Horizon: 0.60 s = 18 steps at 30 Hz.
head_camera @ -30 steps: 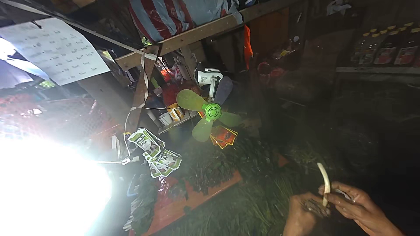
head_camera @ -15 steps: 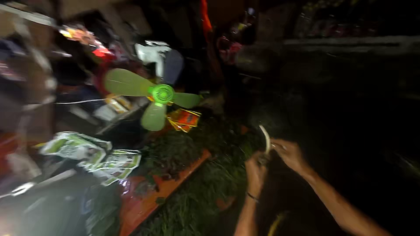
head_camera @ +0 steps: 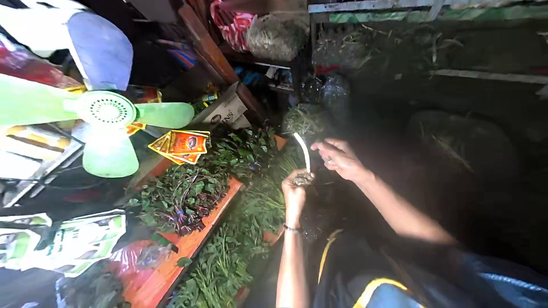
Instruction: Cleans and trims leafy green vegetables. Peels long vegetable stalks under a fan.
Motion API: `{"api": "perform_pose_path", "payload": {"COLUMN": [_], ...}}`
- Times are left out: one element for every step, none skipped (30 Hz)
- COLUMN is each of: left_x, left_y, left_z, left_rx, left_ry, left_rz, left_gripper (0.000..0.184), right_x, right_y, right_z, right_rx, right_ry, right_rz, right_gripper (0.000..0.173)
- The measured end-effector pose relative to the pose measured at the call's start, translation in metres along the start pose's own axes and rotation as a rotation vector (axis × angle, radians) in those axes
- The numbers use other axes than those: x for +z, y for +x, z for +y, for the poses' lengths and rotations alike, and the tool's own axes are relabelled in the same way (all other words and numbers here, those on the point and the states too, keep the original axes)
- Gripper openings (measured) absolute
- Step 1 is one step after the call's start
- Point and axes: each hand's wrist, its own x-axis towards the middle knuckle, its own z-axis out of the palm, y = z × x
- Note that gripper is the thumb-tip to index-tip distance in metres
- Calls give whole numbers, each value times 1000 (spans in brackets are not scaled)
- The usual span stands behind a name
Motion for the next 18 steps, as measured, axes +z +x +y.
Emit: {"api": "perform_pose_path", "payload": {"left_x": [1, 1, 1, 0, -3, -6, -10, -16, -23, -32, -42, -50, -55, -55, -52, -46, -40, -34], "left_y": [2, 3, 6, 8, 11, 14, 18, 23, 28, 34, 39, 44, 50, 55, 59, 63, 67, 70], "left_z": [-2, -3, -4, -3, -3, 0, 6, 14, 21, 25, 30, 35, 40, 46, 52, 56, 60, 63], "left_rx": [-8, -20, -34, -51, -70, -96, -135, -177, -200, -203, -197, -187, -174, -156, -145, -140, -135, -126], "left_ry": [-4, -12, -27, -49, -77, -103, -131, -161, -192, -221, -250, -279, -298, -300, -287, -278, -270, -255], "left_rz": [-13, -22, -30, -38, -35, -15, 17, 51, 79, 91, 81, 49, 18, -6, -30, -52, -74, -86], "left_gripper": [15, 16, 17, 18, 19, 21, 23, 22, 23, 24, 23, 22, 21, 22, 22, 21, 22, 24], "right_x": [-3, -6, -8, -10, -14, -18, -24, -31, -36, -38, -39, -37, -33, -26, -16, -5, 6, 14], "right_y": [-1, -2, -2, -2, -1, -1, 0, -1, 0, 0, 1, 4, 9, 16, 23, 28, 33, 39], "right_z": [0, 1, 1, 3, 6, 9, 12, 16, 21, 26, 32, 38, 42, 45, 43, 37, 28, 18], "right_rx": [-39, -75, -102, -120, -127, -125, -109, -73, -26, 6, 4, -33, -105, -196, -276, -333, -363, -367], "right_ry": [-26, -59, -90, -112, -134, -163, -206, -253, -293, -337, -390, -438, -481, -522, -553, -577, -604, -652], "right_rz": [-33, -51, -52, -41, -31, -33, -57, -106, -164, -213, -260, -308, -351, -385, -411, -426, -443, -453], "right_gripper": [19, 17, 17, 16, 15, 15, 15, 16, 17, 20, 27, 33, 38, 41, 41, 37, 30, 24]}}
